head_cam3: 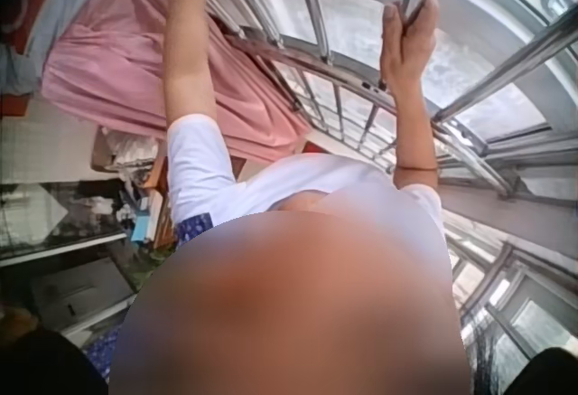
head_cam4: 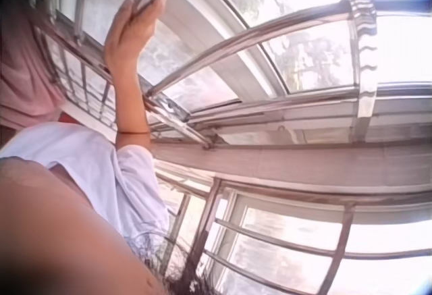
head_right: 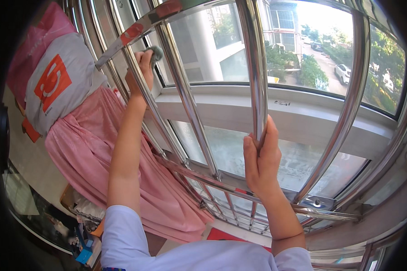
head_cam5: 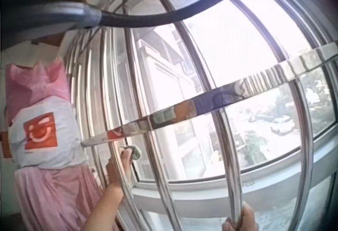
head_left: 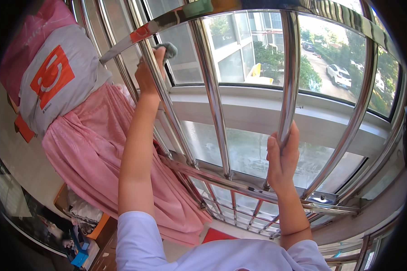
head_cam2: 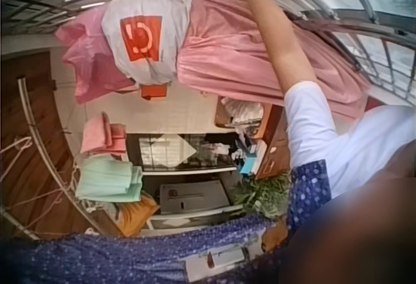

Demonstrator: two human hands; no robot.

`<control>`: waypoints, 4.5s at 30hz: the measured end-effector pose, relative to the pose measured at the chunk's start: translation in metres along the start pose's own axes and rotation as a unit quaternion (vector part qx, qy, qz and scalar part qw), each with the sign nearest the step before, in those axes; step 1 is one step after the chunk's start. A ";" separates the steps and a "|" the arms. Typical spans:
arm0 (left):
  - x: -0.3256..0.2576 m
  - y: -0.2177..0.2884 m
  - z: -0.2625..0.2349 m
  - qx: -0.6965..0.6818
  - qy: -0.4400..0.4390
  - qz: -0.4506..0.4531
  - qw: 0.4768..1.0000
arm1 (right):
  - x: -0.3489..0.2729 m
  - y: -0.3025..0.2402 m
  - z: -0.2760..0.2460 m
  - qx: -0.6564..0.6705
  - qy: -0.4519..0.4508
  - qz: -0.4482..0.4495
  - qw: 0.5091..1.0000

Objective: The person wipes a metal clothes-drying rack and the surrounding window frame with a cloth.

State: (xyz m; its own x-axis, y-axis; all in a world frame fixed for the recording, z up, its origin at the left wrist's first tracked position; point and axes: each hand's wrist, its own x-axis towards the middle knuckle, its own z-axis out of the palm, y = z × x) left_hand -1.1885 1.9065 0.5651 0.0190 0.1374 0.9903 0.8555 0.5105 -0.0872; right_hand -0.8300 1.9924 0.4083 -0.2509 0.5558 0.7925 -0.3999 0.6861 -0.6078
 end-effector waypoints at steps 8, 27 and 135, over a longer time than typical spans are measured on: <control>-0.072 0.022 -0.032 0.009 -0.145 0.042 0.989 | -0.001 0.002 0.004 0.010 0.016 0.001 1.000; -0.104 0.061 -0.055 -0.170 0.175 -0.164 0.956 | 0.003 0.000 -0.001 0.005 0.001 -0.002 1.000; -0.307 0.149 -0.125 -0.159 -0.115 -0.167 0.966 | 0.004 0.003 0.006 0.163 0.017 0.022 0.986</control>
State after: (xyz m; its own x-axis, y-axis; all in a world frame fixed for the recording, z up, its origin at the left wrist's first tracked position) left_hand -1.0022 1.8346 0.2612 -0.3703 0.2138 0.9040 0.9104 0.2769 0.3074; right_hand -0.8373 1.9939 0.4102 -0.2467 0.6019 0.7595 -0.6526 0.4763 -0.5894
